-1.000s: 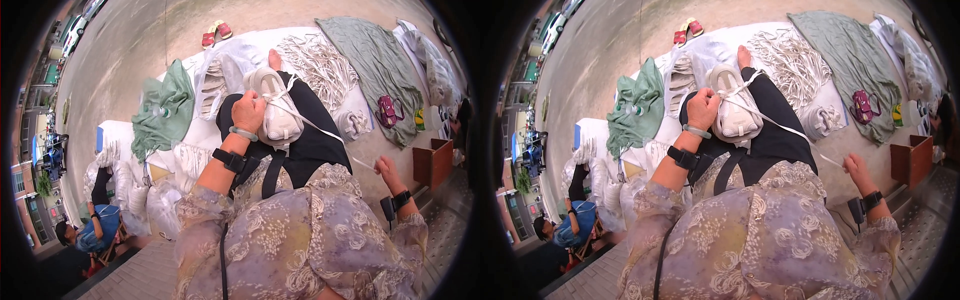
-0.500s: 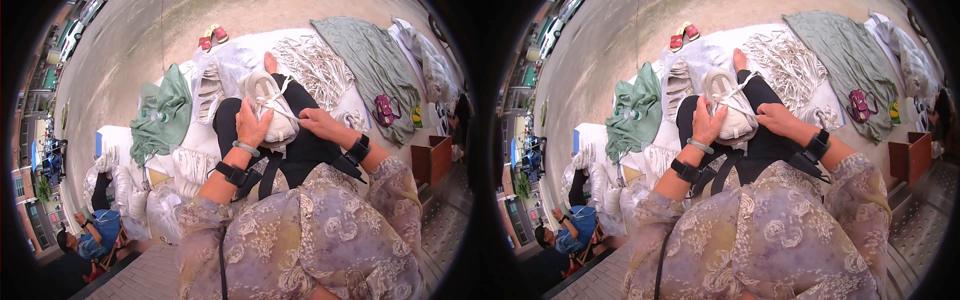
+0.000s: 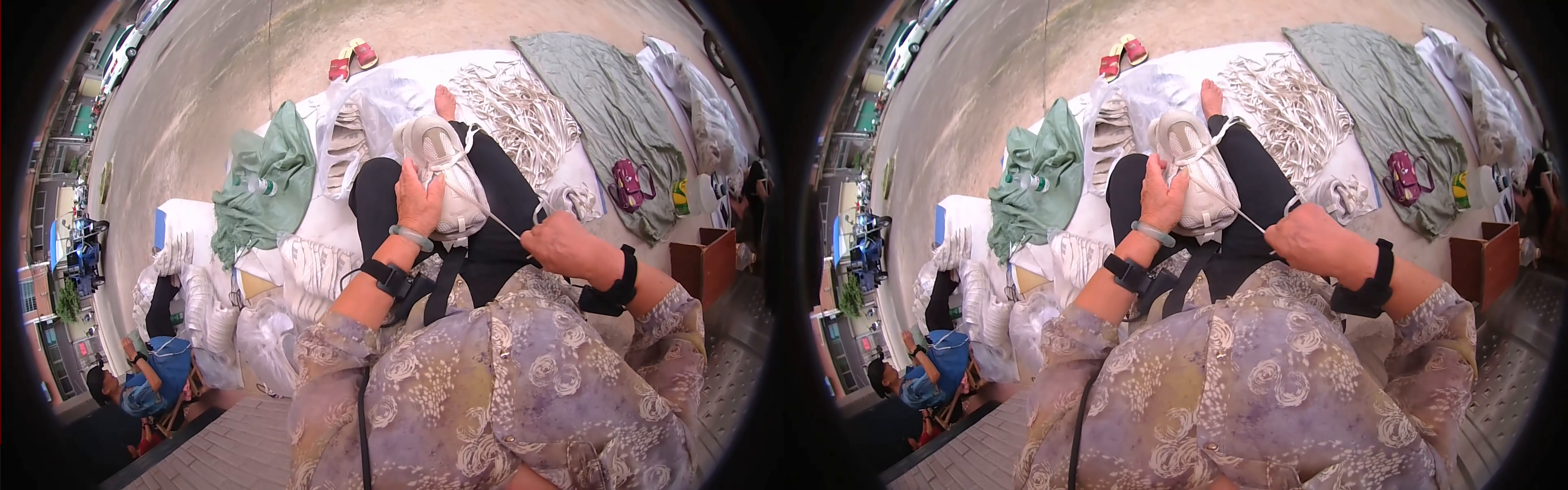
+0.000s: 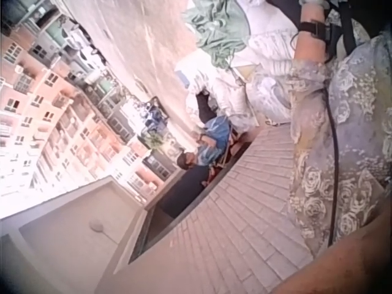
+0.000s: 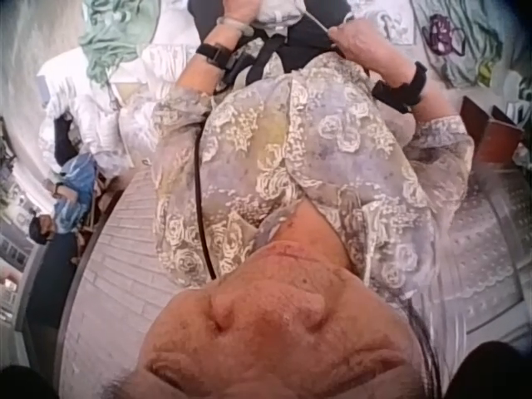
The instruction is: The recorder is lacing a white sneaker while sitting in an outdoor staging area.
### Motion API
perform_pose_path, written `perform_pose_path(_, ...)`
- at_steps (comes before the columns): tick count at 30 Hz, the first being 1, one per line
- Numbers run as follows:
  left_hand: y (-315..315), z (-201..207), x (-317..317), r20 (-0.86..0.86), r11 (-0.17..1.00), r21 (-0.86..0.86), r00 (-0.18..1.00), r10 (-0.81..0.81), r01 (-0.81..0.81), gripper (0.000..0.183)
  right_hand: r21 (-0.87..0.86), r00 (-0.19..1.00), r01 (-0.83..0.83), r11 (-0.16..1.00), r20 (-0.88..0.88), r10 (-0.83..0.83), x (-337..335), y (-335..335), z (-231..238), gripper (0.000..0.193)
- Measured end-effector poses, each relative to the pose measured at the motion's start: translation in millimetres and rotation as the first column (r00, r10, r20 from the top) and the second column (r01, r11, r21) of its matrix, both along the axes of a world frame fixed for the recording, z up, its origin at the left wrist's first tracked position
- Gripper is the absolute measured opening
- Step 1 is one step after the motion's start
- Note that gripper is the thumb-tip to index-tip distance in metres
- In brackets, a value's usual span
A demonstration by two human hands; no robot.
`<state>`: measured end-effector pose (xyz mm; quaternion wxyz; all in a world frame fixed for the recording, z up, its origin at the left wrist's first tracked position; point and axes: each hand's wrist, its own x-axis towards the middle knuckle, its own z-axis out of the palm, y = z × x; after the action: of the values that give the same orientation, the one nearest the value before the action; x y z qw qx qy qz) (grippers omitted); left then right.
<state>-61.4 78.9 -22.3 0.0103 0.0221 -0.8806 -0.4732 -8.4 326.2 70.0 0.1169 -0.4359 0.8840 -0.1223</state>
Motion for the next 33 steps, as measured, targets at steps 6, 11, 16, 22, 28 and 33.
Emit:
perform_pose_path(6,3.8,-8.9,-1.1,-0.052,0.998,-0.045,0.998,0.029,-0.032,0.056,-0.113,0.993,0.116,0.987,0.032,-0.113,-0.7,-10.8,-2.2,0.019)
perform_pose_path(11,0.2,-0.5,-4.0,0.056,0.998,-0.050,0.997,0.051,-0.048,0.052,-0.409,0.861,0.507,0.758,0.205,-0.466,-42.1,-39.9,-32.5,0.019)
perform_pose_path(16,-7.6,11.6,-17.9,0.021,0.991,-0.133,1.000,-0.002,0.005,0.052,-0.331,0.707,0.701,0.632,0.441,-0.553,-83.2,-63.4,-53.2,0.032)
perform_pose_path(22,-4.1,22.2,-37.7,-0.065,0.964,-0.257,0.994,-0.085,0.066,0.072,-0.270,0.768,0.587,0.763,0.485,-0.419,-96.4,-73.3,-62.6,0.064)
perform_pose_path(28,-7.1,10.8,-44.1,-0.056,0.989,-0.100,0.992,-0.115,0.109,0.081,-0.231,0.823,0.489,0.841,0.443,-0.356,-106.2,-63.0,-54.8,0.052)
perform_pose_path(33,-1.0,20.2,-41.7,0.012,0.986,-0.089,0.990,-0.140,0.141,0.083,-0.143,0.866,0.444,0.885,0.323,-0.382,-104.7,-71.1,-48.7,0.029)
